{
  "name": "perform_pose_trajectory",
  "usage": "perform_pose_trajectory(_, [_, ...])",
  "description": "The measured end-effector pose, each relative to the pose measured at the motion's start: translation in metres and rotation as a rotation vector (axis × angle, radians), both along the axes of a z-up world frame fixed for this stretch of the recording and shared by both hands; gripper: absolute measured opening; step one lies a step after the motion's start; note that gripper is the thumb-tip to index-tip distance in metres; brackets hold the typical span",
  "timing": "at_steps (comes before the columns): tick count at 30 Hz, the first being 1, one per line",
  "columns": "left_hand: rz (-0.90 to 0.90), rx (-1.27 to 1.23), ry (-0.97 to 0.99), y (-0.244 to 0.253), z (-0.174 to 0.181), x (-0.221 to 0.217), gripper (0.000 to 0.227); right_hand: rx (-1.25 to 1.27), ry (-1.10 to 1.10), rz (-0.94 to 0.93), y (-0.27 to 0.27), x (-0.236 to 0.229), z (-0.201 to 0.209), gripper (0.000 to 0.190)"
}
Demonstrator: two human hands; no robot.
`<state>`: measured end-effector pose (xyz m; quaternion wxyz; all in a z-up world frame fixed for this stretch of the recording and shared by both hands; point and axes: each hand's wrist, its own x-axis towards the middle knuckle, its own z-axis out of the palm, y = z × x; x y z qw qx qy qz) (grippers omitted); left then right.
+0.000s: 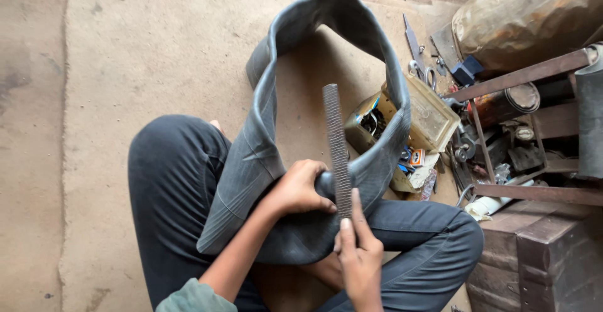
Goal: The person sits on the floor and repairs a large black rubber object, likely a tire or boot. They use a metal file to smooth the surface around a hole and then insert a metal bolt and nut to secure the area. The person manipulates the rubber and tools by hand throughout the process.
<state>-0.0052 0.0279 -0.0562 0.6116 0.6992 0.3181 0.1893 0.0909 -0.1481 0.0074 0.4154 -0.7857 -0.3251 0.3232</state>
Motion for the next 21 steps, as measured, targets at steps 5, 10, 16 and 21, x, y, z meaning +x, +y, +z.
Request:
perform_pose_trajectory(5, [0.030, -0.036, -0.006, 0.000, 0.000, 0.000, 0.064, 0.134, 0.153, -0.052, -0.073, 0.024, -0.016, 0.058])
perform_pose_trajectory(10, [0.045, -0.022, 0.020, -0.003, -0.003, 0.000, 0.060, 0.045, -0.143, 0.091, -0.108, 0.027, -0.037, 0.054])
perform_pose_trajectory(16, [0.134, 0.033, 0.038, -0.005, -0.008, 0.004, 0.064, 0.046, -0.494, 0.212, -0.009, 0.002, 0.000, 0.051])
perform_pose_trajectory(21, [0.165, 0.022, 0.066, -0.006, -0.005, 0.006, 0.064, 0.088, 0.013, -0.031, -0.001, 0.013, -0.002, 0.054])
